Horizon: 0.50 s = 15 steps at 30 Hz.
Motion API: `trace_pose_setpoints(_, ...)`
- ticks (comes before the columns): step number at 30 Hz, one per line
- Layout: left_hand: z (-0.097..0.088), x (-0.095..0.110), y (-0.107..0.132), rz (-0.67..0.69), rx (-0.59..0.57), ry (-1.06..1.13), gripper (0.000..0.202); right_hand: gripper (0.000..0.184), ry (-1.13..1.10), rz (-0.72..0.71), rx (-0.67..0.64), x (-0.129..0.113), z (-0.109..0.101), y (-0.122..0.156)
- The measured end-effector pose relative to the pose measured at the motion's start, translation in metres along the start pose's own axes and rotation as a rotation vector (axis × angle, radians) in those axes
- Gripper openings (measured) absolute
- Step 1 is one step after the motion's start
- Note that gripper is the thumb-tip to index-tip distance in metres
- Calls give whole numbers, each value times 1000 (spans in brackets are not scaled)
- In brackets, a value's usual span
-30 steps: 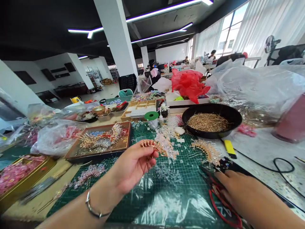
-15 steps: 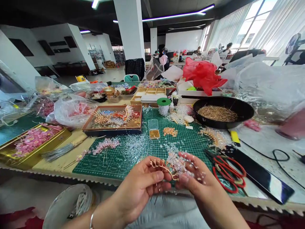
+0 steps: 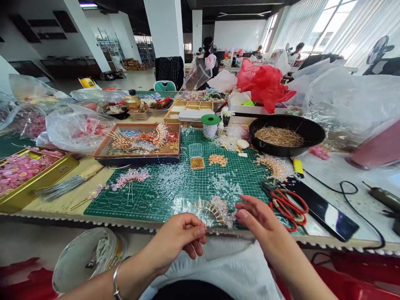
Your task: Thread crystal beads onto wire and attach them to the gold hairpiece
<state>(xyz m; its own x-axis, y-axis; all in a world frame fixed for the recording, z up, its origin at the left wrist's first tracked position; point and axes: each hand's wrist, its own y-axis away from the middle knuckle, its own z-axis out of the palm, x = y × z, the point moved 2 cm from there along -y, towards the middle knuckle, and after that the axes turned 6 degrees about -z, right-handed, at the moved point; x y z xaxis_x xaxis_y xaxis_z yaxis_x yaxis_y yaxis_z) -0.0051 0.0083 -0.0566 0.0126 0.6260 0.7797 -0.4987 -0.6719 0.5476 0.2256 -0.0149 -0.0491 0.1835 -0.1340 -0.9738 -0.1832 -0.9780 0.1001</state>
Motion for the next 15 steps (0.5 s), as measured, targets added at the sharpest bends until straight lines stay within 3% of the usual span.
trace_pose_setpoints(4,-5,-4,-14,-27,65,-46,32,52,157,-75,31,20,-20,1)
trace_pose_setpoints(10,-10,5,-17,-101,54,-135,36,51,365,-63,9,36,-38,16)
trace_pose_setpoints(12,-14,10,-13,-81,84,-299,49,47,479,-103,-10,38,-45,22)
trace_pose_setpoints(15,-20,14,-8,82,230,-785,46,40,645,-176,-49,45,-54,30)
